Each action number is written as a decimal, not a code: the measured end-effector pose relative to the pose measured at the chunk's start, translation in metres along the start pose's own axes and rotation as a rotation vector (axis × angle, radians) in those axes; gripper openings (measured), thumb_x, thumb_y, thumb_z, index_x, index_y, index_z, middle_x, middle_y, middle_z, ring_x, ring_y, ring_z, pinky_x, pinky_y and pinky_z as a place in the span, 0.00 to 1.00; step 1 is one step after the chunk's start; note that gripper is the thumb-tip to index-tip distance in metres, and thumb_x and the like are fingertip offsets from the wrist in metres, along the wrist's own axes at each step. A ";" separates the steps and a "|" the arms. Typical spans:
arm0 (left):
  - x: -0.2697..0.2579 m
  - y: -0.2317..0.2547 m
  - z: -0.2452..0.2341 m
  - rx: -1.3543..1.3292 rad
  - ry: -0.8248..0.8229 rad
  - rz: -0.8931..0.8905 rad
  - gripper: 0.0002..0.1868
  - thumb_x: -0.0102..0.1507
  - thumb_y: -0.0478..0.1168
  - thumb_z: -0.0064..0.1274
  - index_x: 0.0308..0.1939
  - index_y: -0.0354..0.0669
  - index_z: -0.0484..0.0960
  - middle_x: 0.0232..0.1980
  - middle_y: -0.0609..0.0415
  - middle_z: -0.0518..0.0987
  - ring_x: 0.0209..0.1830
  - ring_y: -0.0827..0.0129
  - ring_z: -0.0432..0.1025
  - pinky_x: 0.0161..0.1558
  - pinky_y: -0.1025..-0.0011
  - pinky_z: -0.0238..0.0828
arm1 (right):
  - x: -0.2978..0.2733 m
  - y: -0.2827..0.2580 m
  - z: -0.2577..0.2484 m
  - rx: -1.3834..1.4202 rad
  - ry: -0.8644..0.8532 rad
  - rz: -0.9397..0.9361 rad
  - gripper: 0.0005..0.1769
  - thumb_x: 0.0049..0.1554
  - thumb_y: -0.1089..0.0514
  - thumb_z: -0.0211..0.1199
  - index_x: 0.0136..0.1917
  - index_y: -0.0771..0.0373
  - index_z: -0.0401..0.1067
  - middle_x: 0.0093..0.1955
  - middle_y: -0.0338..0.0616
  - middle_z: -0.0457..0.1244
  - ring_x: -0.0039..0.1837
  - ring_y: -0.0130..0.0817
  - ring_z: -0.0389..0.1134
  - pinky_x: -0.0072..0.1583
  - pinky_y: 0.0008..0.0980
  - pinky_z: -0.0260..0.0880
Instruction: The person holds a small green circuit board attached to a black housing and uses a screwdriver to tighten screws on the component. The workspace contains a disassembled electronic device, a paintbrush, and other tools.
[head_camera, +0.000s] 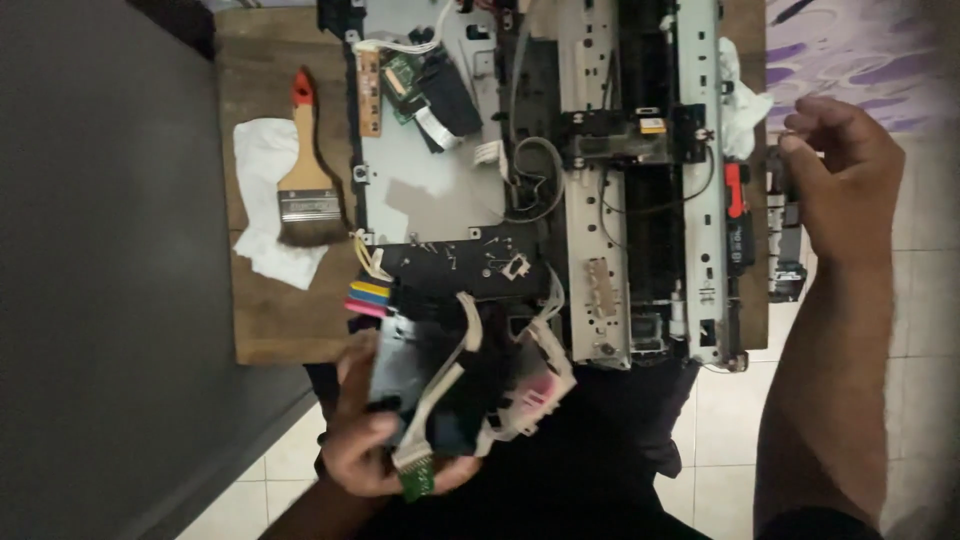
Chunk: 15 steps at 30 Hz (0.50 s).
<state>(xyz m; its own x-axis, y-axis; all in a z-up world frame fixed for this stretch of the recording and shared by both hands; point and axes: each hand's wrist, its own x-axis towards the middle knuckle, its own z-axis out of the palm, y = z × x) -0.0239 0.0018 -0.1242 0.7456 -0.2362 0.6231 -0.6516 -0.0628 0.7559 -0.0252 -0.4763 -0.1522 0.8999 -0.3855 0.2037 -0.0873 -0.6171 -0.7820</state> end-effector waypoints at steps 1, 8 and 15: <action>-0.006 -0.002 -0.004 -0.016 -0.047 0.018 0.46 0.51 0.52 0.73 0.68 0.59 0.63 0.64 0.32 0.69 0.67 0.46 0.64 0.67 0.46 0.64 | -0.001 -0.003 0.001 -0.030 0.005 0.036 0.17 0.71 0.73 0.61 0.72 0.73 0.70 0.63 0.57 0.66 0.65 0.44 0.68 0.63 0.38 0.73; -0.014 0.001 -0.013 0.093 -0.093 0.083 0.39 0.55 0.54 0.73 0.62 0.59 0.64 0.45 0.57 0.76 0.40 0.66 0.74 0.69 0.45 0.61 | -0.017 -0.011 -0.003 -0.176 0.128 -0.088 0.13 0.70 0.81 0.62 0.63 0.70 0.74 0.61 0.52 0.67 0.62 0.41 0.69 0.58 0.34 0.70; -0.023 -0.001 -0.011 0.086 -0.078 0.111 0.36 0.52 0.54 0.76 0.53 0.60 0.66 0.40 0.63 0.75 0.34 0.68 0.72 0.66 0.48 0.62 | -0.047 -0.067 0.004 -0.122 0.160 -0.445 0.13 0.80 0.68 0.47 0.60 0.87 0.62 0.60 0.75 0.58 0.64 0.67 0.59 0.70 0.58 0.59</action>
<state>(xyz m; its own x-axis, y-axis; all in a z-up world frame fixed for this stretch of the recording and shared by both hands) -0.0392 0.0182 -0.1372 0.6578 -0.3204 0.6817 -0.7412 -0.1140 0.6616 -0.0597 -0.4139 -0.1121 0.7852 -0.1606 0.5980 0.2328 -0.8184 -0.5254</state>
